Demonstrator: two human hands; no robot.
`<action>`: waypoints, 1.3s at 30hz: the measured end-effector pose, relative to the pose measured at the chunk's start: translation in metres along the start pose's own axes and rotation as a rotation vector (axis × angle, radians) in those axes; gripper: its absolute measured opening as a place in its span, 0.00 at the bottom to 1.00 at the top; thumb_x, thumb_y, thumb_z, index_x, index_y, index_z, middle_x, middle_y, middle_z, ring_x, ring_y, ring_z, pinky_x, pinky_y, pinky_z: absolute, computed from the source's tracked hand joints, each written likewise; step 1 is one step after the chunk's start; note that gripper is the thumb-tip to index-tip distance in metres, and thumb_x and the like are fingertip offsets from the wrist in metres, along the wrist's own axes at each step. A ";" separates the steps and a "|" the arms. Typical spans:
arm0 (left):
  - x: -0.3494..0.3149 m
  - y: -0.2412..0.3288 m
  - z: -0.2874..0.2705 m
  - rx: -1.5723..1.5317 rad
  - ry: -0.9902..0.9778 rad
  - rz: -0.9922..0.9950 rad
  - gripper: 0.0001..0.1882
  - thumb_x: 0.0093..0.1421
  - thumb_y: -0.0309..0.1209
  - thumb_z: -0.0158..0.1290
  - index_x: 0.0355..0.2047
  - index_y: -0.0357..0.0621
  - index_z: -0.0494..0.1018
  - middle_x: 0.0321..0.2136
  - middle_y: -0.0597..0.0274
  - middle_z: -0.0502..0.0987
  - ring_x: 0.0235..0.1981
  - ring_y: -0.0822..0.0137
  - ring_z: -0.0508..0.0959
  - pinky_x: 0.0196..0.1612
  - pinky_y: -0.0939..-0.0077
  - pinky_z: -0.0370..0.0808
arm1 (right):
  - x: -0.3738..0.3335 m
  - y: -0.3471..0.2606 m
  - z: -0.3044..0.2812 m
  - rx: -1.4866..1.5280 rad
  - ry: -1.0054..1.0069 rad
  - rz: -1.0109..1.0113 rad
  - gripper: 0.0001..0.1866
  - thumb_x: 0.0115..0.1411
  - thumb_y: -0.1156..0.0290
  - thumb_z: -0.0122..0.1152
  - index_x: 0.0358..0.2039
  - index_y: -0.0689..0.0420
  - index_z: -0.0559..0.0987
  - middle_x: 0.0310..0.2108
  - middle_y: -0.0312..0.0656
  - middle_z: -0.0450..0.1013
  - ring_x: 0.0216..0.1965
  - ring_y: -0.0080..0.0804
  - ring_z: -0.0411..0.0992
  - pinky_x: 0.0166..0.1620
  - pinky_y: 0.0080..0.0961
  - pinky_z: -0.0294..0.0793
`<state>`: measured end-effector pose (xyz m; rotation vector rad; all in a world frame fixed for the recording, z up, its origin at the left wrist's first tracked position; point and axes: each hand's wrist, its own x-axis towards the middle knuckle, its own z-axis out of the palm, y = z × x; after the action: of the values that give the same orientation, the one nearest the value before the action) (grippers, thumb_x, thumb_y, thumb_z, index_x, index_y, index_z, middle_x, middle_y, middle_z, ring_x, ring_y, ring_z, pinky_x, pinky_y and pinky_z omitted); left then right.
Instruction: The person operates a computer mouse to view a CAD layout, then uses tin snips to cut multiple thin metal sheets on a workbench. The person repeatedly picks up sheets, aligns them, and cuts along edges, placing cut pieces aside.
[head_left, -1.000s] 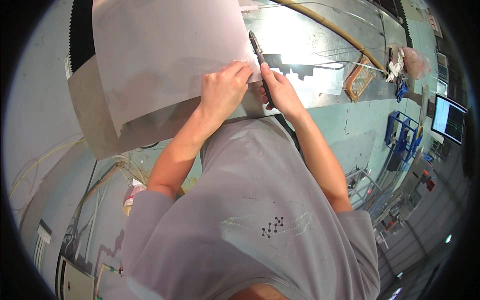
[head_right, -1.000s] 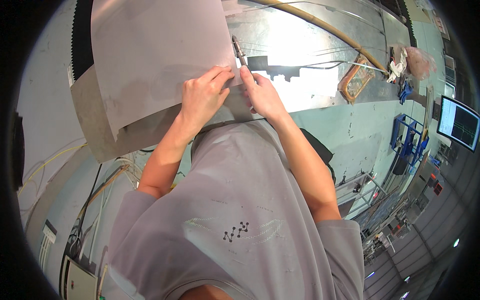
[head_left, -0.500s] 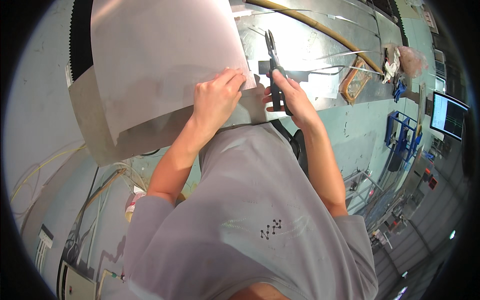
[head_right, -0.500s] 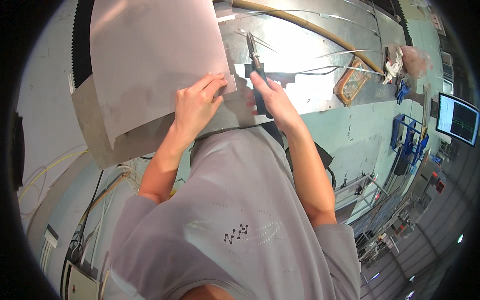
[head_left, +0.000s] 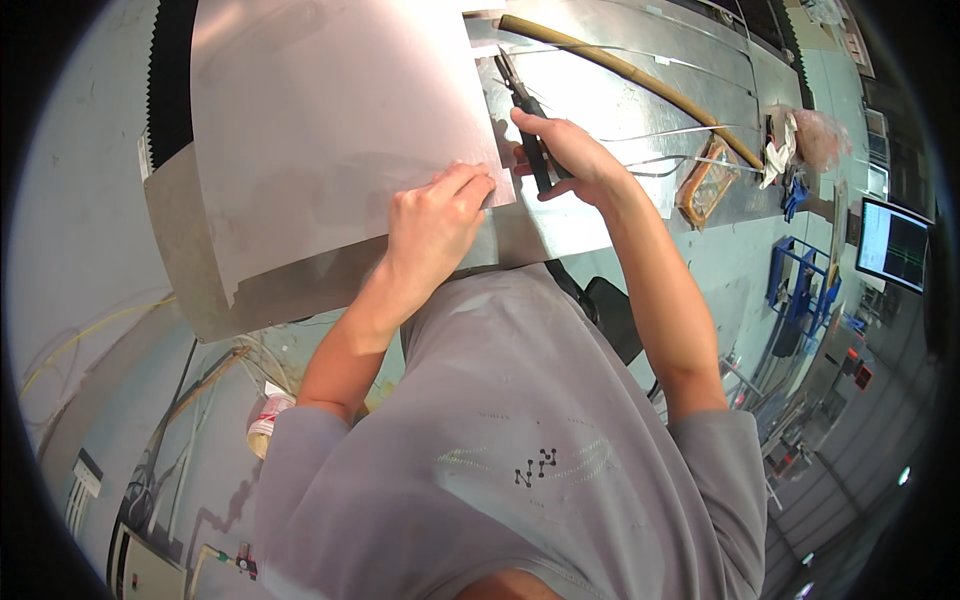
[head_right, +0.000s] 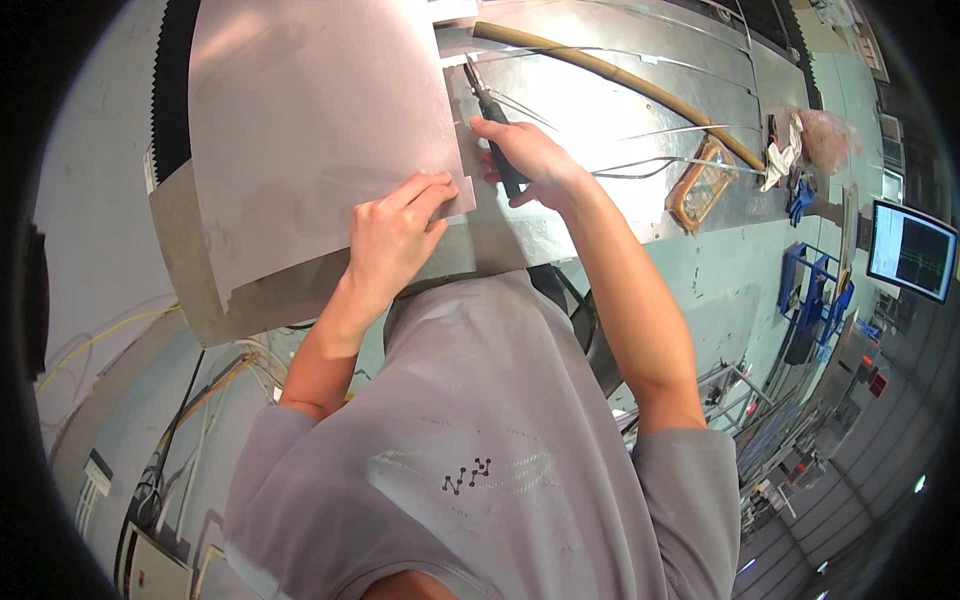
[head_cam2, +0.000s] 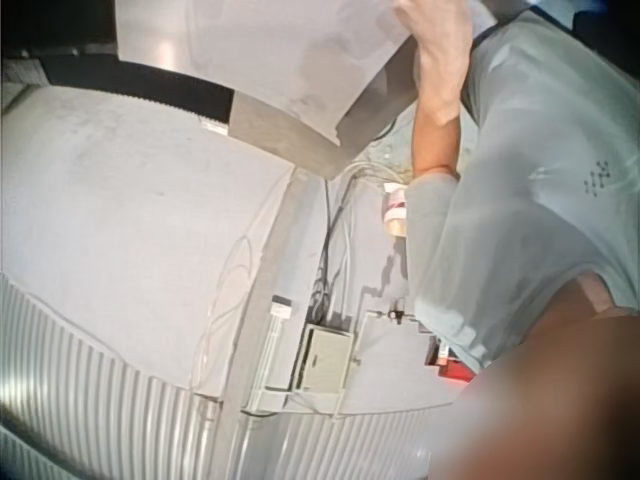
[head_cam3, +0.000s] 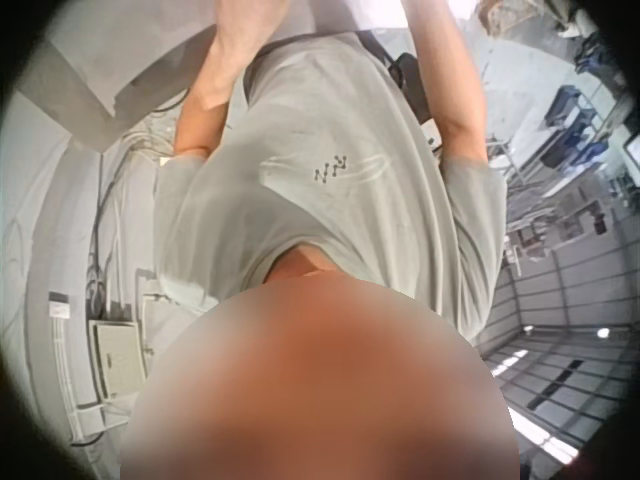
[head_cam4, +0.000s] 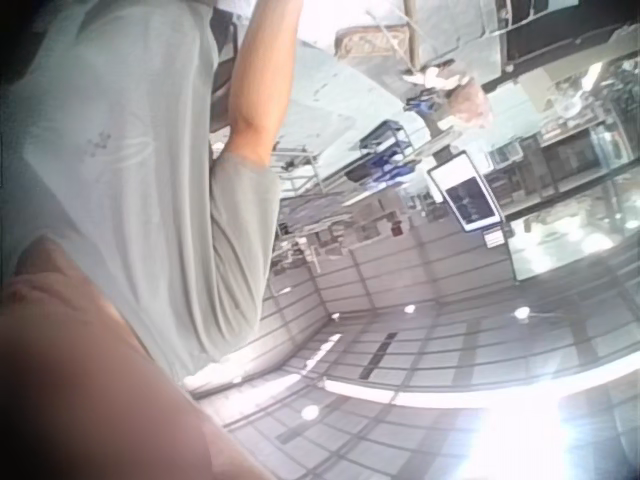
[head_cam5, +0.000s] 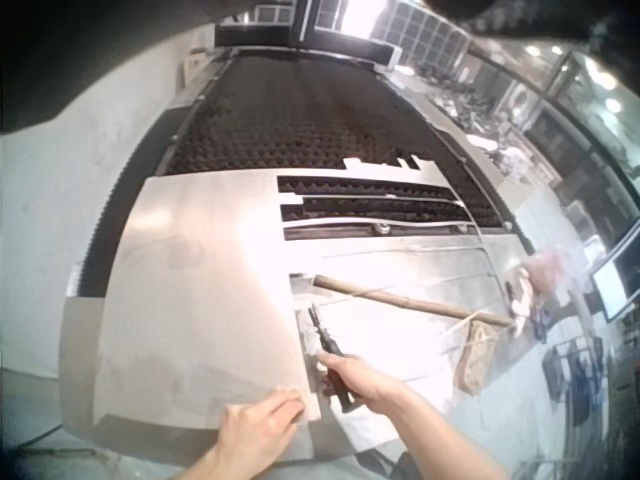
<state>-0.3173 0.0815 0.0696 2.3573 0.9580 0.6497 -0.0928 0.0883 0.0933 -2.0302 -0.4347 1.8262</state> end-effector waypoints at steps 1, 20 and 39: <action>0.000 0.000 0.000 -0.003 0.002 -0.003 0.17 0.48 0.19 0.66 0.39 0.48 0.82 0.45 0.72 0.85 0.35 0.63 0.87 0.35 0.70 0.84 | 0.001 0.000 0.001 -0.006 0.002 0.001 0.32 0.69 0.39 0.58 0.52 0.58 0.76 0.43 0.40 0.74 0.46 0.39 0.76 0.54 0.69 0.72; 0.000 0.002 -0.001 -0.040 -0.022 -0.029 0.19 0.47 0.20 0.66 0.40 0.48 0.82 0.45 0.73 0.84 0.30 0.63 0.85 0.32 0.70 0.83 | 0.034 0.004 0.029 0.046 0.042 -0.112 0.35 0.66 0.33 0.57 0.33 0.59 0.78 0.26 0.36 0.71 0.27 0.30 0.69 0.30 0.34 0.70; 0.003 0.006 -0.013 -0.057 -0.020 -0.038 0.19 0.47 0.18 0.66 0.41 0.47 0.82 0.47 0.70 0.84 0.41 0.62 0.86 0.35 0.68 0.85 | 0.014 -0.011 0.006 0.004 0.045 -0.124 0.30 0.68 0.37 0.58 0.53 0.52 0.76 0.45 0.37 0.74 0.47 0.30 0.73 0.40 0.43 0.77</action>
<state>-0.3200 0.0829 0.0836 2.2863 0.9611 0.6287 -0.0968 0.1053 0.0858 -1.9909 -0.5304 1.7038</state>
